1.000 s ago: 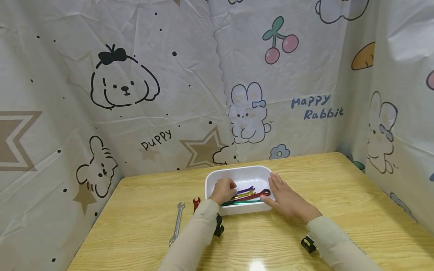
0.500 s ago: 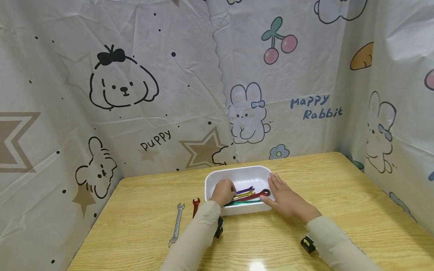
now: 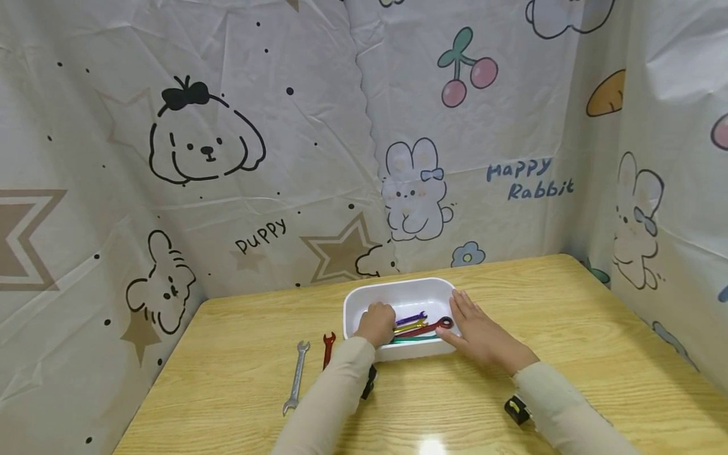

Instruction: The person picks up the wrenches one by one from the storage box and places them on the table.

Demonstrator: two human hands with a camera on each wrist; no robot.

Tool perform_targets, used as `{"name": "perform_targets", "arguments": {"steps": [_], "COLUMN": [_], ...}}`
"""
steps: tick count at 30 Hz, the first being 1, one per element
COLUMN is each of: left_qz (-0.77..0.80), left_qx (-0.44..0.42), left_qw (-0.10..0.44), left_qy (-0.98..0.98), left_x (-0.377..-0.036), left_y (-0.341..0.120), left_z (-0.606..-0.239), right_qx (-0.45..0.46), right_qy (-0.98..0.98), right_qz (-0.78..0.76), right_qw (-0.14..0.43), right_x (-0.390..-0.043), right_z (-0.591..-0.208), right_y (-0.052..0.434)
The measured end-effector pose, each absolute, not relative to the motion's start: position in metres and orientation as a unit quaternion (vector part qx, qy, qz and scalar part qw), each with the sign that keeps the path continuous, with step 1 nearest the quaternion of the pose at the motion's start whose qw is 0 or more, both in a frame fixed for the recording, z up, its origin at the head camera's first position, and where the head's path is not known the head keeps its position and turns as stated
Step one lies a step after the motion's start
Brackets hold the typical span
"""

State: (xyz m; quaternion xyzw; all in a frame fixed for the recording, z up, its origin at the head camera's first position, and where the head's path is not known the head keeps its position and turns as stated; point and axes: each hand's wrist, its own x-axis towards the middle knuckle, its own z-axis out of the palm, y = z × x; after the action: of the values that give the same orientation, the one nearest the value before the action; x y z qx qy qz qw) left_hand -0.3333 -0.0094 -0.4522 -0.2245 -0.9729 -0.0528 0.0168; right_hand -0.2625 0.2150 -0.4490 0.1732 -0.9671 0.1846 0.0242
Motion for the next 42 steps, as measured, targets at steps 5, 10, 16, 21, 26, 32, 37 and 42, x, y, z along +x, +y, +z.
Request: {"name": "perform_targets", "arguments": {"steps": [5,10,16,21,26,32,37,42], "left_qz": [-0.067,-0.098,-0.11,-0.113,-0.119,-0.121,-0.13,-0.152], "left_qx": [-0.225,-0.235,-0.241,-0.243,-0.247,-0.246,-0.237,-0.232], "left_qw": [0.013,0.007,0.008,0.012,0.014,0.013,0.021,0.027], "left_qy": [-0.972,-0.967,-0.964,-0.963,-0.962,-0.962,-0.963,-0.96], "left_x": [-0.338,-0.339,-0.34,-0.341,-0.342,-0.342,-0.344,-0.344], "left_y": [-0.008,-0.008,-0.008,-0.008,-0.008,-0.009,-0.01,-0.012], "left_z": [-0.457,-0.459,-0.459,-0.46,-0.459,-0.457,-0.457,-0.454], "right_qx": [0.173,0.173,0.172,0.175,0.173,0.172,0.17,0.171], "right_qy": [-0.967,-0.967,-0.967,-0.967,-0.967,-0.967,-0.967,-0.966], "right_qz": [0.183,0.187,0.185,0.186,0.186,0.188,0.189,0.19], "right_qw": [0.025,0.024,0.023,0.026,0.024,0.027,0.027,0.025], "right_x": [-0.261,-0.261,-0.264,-0.265,-0.263,-0.262,-0.262,-0.262], "right_z": [-0.448,-0.448,-0.45,-0.451,-0.45,-0.448,-0.448,-0.449], "right_y": [0.215,0.215,0.216,0.217,0.216,0.215,0.215,0.215]}}
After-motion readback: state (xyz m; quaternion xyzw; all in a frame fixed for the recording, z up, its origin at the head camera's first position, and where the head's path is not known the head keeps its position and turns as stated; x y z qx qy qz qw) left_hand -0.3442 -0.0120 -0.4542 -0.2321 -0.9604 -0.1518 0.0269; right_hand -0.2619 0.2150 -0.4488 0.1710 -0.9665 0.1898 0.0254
